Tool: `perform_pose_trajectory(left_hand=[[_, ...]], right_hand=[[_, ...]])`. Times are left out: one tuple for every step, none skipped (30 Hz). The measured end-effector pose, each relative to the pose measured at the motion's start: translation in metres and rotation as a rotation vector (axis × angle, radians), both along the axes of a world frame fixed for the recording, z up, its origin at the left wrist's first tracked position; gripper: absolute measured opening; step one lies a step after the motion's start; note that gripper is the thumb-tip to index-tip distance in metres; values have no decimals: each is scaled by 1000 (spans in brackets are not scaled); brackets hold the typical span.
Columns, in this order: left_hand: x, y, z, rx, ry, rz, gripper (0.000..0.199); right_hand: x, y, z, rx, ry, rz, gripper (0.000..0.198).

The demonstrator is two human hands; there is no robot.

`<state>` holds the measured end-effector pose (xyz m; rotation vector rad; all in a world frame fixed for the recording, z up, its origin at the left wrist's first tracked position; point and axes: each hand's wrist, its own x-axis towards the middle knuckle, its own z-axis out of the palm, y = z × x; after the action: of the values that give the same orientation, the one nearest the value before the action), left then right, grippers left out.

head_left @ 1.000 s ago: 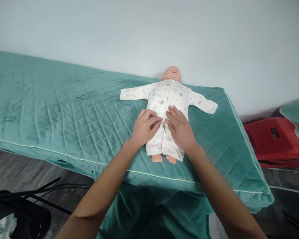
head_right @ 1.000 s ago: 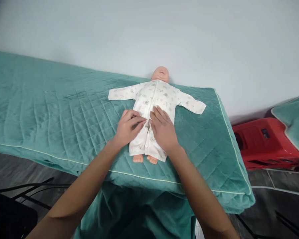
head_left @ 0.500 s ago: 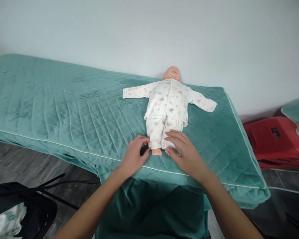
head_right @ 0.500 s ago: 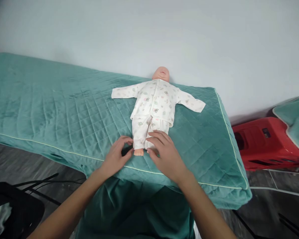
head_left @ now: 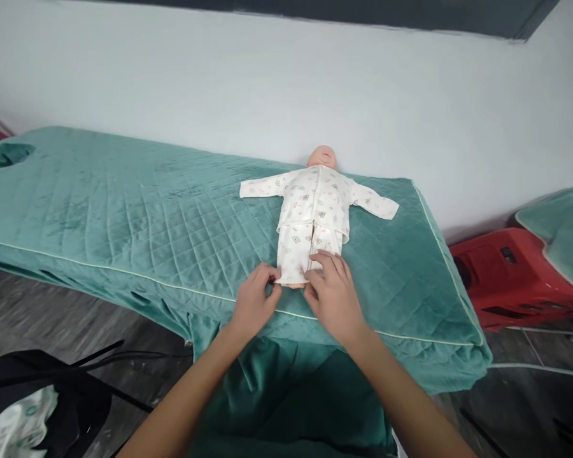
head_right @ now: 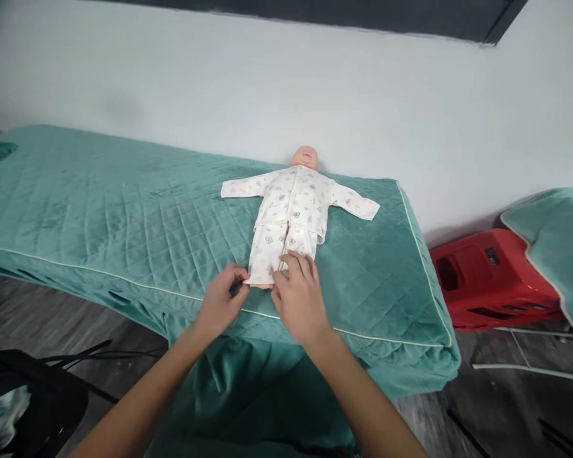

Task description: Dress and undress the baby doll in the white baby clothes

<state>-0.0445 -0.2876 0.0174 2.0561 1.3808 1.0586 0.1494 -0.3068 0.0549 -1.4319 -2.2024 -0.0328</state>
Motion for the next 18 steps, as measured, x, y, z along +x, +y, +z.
perform_pose_trajectory(left_hand=[[-2,-3,1,22,7,-5,10],[-4,-4,1,39,21,-9,10],[-5,-6,0,51,44,-12,11],[-6,-6,-1,58,76,-14,11],[-6,-7,-3,66,114,-13,12],[-6,-7,-6,76,153,-8,13],[-5,-7,-7,92,188,1,14],[-4,-8,-8,116,214,13,15],[-3,-8,-7,149,229,26,16],[-1,-9,-6,190,233,37,17],[2,-10,-3,231,228,41,18],[5,-11,1,267,222,33,20],[10,-11,5,294,220,13,21],[14,-11,9,309,229,-15,22],[19,-11,13,311,252,-52,22],[24,-10,16,304,288,-89,23],[29,-8,19,292,333,-119,24],[34,-7,20,281,381,-135,24]], right_hand=[[1,-4,1,11,13,18,17],[1,-7,1,13,20,34,17],[2,-9,1,10,23,46,17],[2,-11,0,4,27,54,16],[2,-12,-1,-2,35,60,16],[3,-12,-2,-9,50,65,16],[5,-13,-3,-17,72,72,17],[8,-14,-3,-24,105,81,17],[12,-15,-4,-31,150,84,17],[17,-16,-4,-41,207,77,17],[22,-18,-5,-53,272,60,17],[28,-20,-6,-70,337,37,18],[34,-22,-9,-90,393,10,22],[39,-23,-12,-115,433,-18,26],[43,-25,-16,-141,454,-42,31],[46,-26,-22,-166,461,-63,34],[47,-26,-27,-186,458,-86,36],[47,-26,-33,-201,454,-112,35]])
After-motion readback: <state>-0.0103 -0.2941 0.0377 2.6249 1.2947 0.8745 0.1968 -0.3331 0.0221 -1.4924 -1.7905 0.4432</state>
